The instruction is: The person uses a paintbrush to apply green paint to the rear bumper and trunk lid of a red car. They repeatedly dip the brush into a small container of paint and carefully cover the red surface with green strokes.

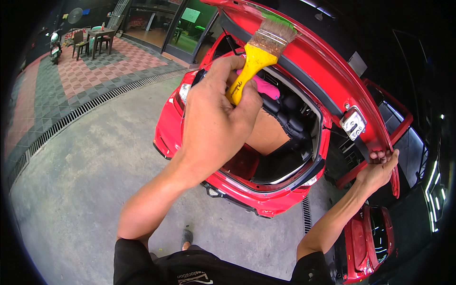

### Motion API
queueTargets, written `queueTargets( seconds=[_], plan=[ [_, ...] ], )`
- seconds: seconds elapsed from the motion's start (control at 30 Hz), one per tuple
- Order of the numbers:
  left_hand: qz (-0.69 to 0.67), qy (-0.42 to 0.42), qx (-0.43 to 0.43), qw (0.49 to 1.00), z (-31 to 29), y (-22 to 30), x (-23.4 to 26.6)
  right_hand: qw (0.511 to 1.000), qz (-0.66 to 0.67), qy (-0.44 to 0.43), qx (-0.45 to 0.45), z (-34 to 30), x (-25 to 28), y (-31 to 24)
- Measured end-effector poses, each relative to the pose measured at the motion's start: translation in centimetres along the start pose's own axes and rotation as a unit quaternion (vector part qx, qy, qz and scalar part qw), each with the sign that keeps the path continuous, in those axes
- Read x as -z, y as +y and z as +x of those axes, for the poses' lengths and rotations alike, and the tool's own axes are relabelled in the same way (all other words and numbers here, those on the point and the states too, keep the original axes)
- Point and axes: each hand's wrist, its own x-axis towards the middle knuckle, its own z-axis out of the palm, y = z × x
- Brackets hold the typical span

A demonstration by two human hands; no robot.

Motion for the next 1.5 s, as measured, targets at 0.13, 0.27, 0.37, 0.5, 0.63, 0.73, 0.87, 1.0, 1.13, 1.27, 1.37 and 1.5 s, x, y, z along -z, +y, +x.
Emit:
queueTargets(
  seconds=[0.13, 0.27, 0.37, 0.5, 0.63, 0.73, 0.87, 1.0, 1.13, 1.27, 1.37, 1.5],
  plan=[
    [0.009, -0.015, 0.016, 1.000, 1.0, 0.9, 1.6, 1.000, -0.004, -0.003, 0.007, 0.0, 0.0, -0.1],
    [-0.013, -0.033, 0.041, 0.999, 1.7, 1.4, 2.3, 1.000, -0.003, 0.002, 0.003, 0.0, -0.1, 0.0],
    [-0.025, -0.028, 0.059, 0.998, 1.9, 1.5, 2.8, 1.000, 0.003, 0.002, 0.002, 0.0, -0.1, -0.1],
    [0.008, -0.031, 0.025, 0.999, 2.0, 1.0, 2.7, 1.000, 0.013, 0.011, -0.001, -0.6, -0.8, -0.6],
    [0.017, -0.019, 0.023, 0.999, 2.8, 1.2, 3.6, 1.000, 0.022, 0.019, -0.003, -0.6, -0.9, -0.5],
    [0.096, -0.022, -0.018, 0.995, 3.5, 0.4, 4.9, 1.000, 0.029, 0.013, 0.001, -0.2, -0.6, -0.3],
    [0.117, -0.014, -0.033, 0.992, 4.5, -0.3, 5.7, 0.999, 0.038, 0.009, 0.007, -0.1, -0.6, -0.3],
    [0.072, -0.020, 0.028, 0.997, 4.7, 0.1, 6.5, 0.999, 0.037, 0.012, 0.004, -0.2, -0.5, -0.2],
    [0.056, -0.030, 0.089, 0.994, 3.6, 0.3, 7.3, 0.999, 0.034, 0.001, 0.002, 0.5, 0.1, 0.2],
    [0.112, -0.053, 0.054, 0.991, 3.7, -0.1, 8.0, 0.999, 0.042, 0.003, 0.001, 0.3, -0.1, 0.2],
    [0.115, -0.048, 0.053, 0.991, 5.1, 0.7, 8.2, 0.999, 0.039, 0.014, 0.000, -0.2, -0.5, 0.0],
    [0.114, -0.032, 0.045, 0.992, 5.9, 1.4, 8.4, 0.999, 0.036, 0.013, 0.007, -0.3, -0.5, -0.1]
  ],
)
